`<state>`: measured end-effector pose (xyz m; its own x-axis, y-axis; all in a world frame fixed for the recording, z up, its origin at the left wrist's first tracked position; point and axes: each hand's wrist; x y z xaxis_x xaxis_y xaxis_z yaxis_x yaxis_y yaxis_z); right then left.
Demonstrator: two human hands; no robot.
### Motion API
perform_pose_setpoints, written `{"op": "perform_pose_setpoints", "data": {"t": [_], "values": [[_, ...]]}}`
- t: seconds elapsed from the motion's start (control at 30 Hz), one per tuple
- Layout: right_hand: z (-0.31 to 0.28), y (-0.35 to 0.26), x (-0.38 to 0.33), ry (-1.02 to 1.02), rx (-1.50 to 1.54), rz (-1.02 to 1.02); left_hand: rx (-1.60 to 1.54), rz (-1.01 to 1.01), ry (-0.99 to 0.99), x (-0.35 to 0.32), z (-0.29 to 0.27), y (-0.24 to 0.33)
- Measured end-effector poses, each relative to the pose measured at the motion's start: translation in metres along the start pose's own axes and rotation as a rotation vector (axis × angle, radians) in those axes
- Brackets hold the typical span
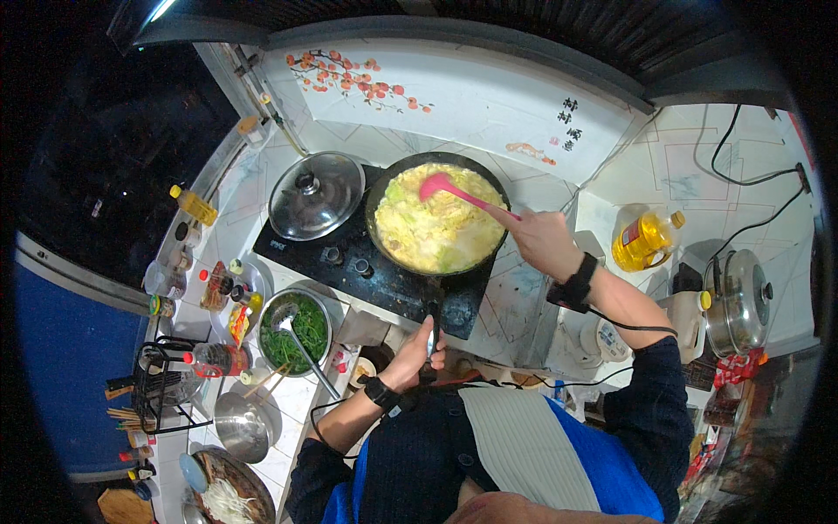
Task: The person stirs a simmering dish in a pot on the stove using a pink ladle, repeatedly lifting and replacing the lid to check the contents. The person also briefly handles a small packet on the counter.
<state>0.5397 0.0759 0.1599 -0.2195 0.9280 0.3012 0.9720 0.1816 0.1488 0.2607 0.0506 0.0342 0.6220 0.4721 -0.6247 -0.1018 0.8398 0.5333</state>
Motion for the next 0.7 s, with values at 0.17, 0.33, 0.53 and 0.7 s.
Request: {"op": "perform_pose_setpoints", "data": {"t": [0.17,0.33,0.53,0.7], "values": [[0.039,-0.029,0.024,0.123,0.062,-0.197,0.023,0.024,0.020,0.001,0.000,-0.001],[0.039,0.003,0.015,-0.007,-0.032,-0.214,-0.008,-0.008,0.024,0.000,-0.002,-0.001],[0.015,0.027,0.006,0.010,-0.169,-0.129,0.017,0.011,0.028,0.003,-0.002,-0.001],[0.051,-0.019,0.032,0.071,0.022,-0.207,0.010,-0.012,0.055,0.002,-0.003,-0.002]]}}
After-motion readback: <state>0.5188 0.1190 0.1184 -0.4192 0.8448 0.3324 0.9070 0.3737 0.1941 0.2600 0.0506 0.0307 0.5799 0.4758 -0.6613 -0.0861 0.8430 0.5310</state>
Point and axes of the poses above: each hand's wrist, its own x-axis towards the middle knuckle, its own z-axis out of the palm, y = z × x, and after that the axes turned 6 degrees about y, right-handed
